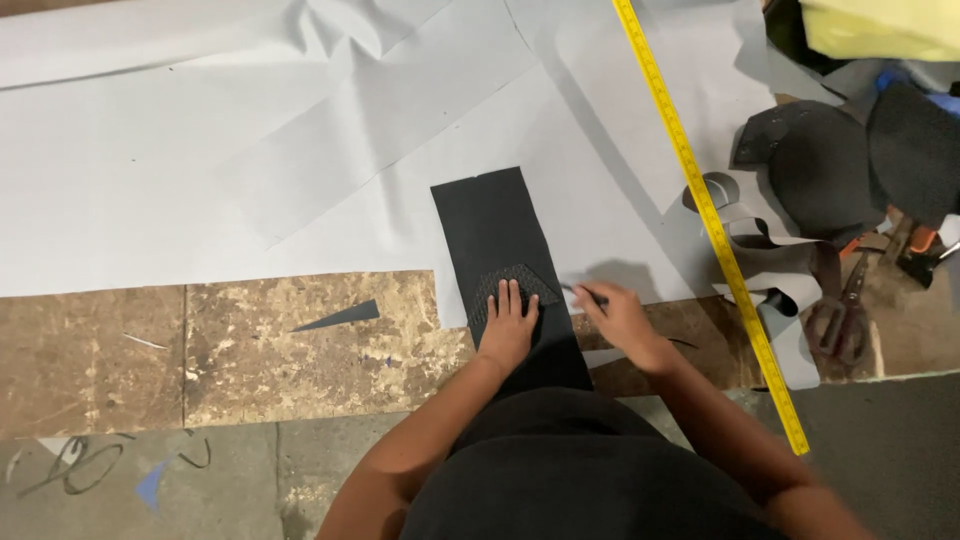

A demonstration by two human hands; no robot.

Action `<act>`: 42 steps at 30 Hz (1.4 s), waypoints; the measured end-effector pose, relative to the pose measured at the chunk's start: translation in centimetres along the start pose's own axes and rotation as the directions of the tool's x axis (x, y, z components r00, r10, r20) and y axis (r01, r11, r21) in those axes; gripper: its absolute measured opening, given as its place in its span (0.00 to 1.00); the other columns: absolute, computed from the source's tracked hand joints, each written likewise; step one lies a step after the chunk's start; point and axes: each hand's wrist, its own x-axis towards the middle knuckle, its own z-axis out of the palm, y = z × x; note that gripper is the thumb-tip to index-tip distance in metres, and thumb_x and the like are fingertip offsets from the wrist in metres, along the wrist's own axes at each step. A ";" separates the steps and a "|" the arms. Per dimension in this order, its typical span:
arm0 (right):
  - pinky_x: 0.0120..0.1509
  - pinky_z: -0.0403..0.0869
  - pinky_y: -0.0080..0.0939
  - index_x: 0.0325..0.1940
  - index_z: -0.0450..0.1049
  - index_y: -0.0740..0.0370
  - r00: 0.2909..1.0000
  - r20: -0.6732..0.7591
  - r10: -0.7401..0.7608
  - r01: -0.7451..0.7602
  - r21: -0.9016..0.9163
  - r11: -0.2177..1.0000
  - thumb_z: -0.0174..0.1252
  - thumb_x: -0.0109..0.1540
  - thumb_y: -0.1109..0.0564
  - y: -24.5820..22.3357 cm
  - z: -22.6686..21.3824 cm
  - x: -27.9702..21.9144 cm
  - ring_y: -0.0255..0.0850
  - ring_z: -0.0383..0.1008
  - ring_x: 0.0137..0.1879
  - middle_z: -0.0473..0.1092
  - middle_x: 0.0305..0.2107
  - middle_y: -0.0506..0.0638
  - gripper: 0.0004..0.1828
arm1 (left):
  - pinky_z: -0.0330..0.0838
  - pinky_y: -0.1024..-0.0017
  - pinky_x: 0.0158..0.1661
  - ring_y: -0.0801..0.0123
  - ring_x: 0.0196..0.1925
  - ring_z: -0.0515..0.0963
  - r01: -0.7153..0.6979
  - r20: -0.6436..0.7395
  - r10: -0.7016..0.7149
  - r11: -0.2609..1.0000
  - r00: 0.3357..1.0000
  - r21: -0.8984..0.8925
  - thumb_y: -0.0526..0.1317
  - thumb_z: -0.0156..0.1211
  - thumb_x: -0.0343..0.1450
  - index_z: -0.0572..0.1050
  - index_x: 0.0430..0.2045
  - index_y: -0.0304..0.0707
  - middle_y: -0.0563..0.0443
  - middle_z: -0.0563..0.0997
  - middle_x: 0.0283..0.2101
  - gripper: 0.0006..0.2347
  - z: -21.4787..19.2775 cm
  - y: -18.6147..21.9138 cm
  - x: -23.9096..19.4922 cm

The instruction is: Marking and cutting small parts from a strip of black fabric using a template, pen, and scissors.

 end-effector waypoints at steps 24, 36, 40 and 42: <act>0.40 0.80 0.48 0.52 0.74 0.61 0.960 0.225 -0.165 0.181 -0.053 0.982 0.52 0.71 0.53 -4.3 8.0 11.4 0.50 0.82 0.34 0.80 0.27 0.56 0.11 | 0.59 0.41 0.64 0.31 0.74 0.55 0.028 -0.025 -0.031 0.993 0.999 -0.111 0.42 0.42 0.80 0.62 0.65 0.39 0.21 0.58 0.69 0.18 -0.7 -0.8 0.9; 0.62 0.70 0.55 0.54 0.63 0.56 0.916 0.349 -0.195 0.303 -0.288 0.908 0.76 0.50 0.48 4.4 7.7 2.8 0.60 0.68 0.62 0.65 0.56 0.60 0.36 | 0.66 0.55 0.67 0.47 0.70 0.64 0.436 -0.267 -0.553 0.811 0.789 -0.390 0.50 0.68 0.70 0.57 0.70 0.40 0.38 0.63 0.67 0.35 -7.5 -20.3 12.0; 0.52 0.67 0.48 0.44 0.68 0.49 0.922 0.187 -0.340 0.385 -0.336 0.859 0.76 0.49 0.43 10.6 7.9 0.6 0.51 0.69 0.51 0.69 0.44 0.48 0.28 | 0.76 0.56 0.56 0.58 0.57 0.79 0.510 -0.049 -0.561 0.782 0.826 -0.358 0.50 0.69 0.68 0.69 0.56 0.48 0.50 0.79 0.53 0.24 -5.5 -22.1 16.5; 0.49 0.69 0.46 0.38 0.68 0.49 0.892 0.097 -0.441 0.449 -0.311 0.838 0.72 0.54 0.51 8.1 5.6 -0.4 0.49 0.71 0.44 0.70 0.37 0.47 0.19 | 0.77 0.58 0.54 0.61 0.55 0.81 0.493 -0.041 -0.535 0.804 0.844 -0.332 0.51 0.68 0.69 0.73 0.52 0.51 0.53 0.80 0.50 0.19 -5.4 -22.2 17.3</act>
